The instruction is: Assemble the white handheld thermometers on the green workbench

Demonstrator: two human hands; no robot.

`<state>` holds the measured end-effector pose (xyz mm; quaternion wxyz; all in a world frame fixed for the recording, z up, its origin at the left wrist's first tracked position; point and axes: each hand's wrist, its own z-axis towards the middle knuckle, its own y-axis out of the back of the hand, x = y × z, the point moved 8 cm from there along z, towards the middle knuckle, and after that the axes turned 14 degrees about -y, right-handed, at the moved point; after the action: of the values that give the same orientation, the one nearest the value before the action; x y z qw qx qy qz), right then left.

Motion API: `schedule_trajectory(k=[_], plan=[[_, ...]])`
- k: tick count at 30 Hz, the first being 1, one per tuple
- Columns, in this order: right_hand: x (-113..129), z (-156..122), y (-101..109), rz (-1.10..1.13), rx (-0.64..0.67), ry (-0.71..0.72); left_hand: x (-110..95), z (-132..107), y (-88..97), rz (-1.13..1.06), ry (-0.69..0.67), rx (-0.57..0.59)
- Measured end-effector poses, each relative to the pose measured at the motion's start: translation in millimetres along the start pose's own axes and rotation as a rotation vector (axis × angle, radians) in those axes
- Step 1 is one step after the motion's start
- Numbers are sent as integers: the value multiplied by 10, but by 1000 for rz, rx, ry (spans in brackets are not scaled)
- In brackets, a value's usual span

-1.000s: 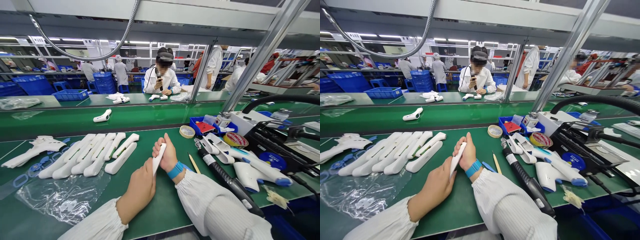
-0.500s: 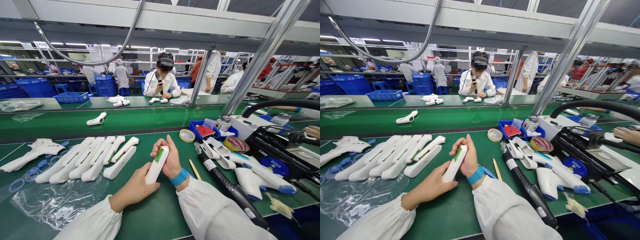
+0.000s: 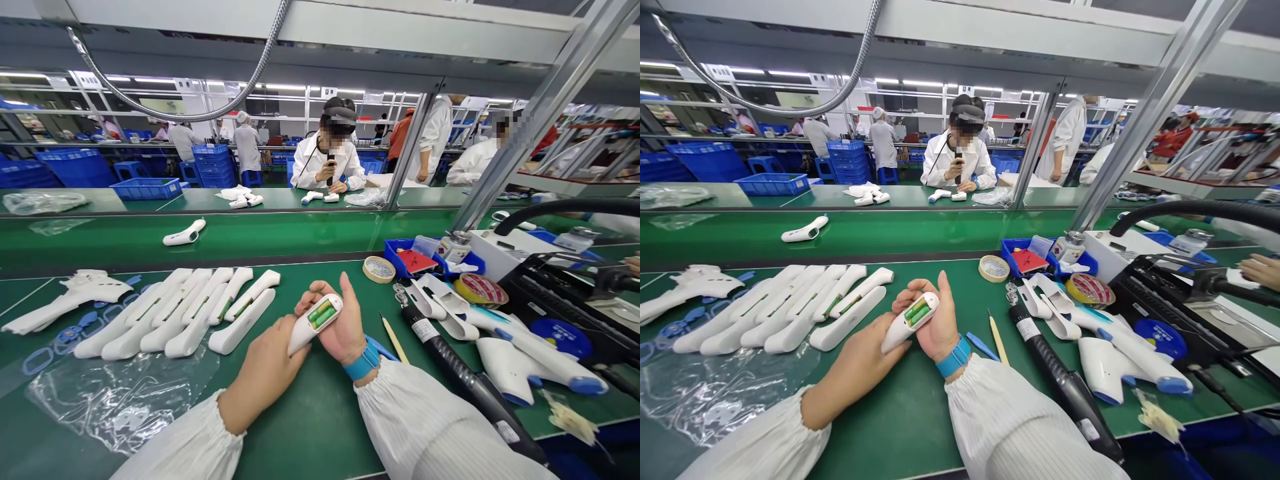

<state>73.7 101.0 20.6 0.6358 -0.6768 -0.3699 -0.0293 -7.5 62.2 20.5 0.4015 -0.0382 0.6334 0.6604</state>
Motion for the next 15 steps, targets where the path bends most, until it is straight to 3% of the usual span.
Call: schedule_trajectory(k=[4, 12, 15], plan=[[-60, -12, -75, -80, 32, 12, -57, -5, -205, -449, 38, 88], [-189, -83, -107, -88, 67, -78, -130, -81, -350, -473, 5, 138], [-213, -61, -48, -75, -2, -114, -76, -104, -413, -599, 47, 237]])
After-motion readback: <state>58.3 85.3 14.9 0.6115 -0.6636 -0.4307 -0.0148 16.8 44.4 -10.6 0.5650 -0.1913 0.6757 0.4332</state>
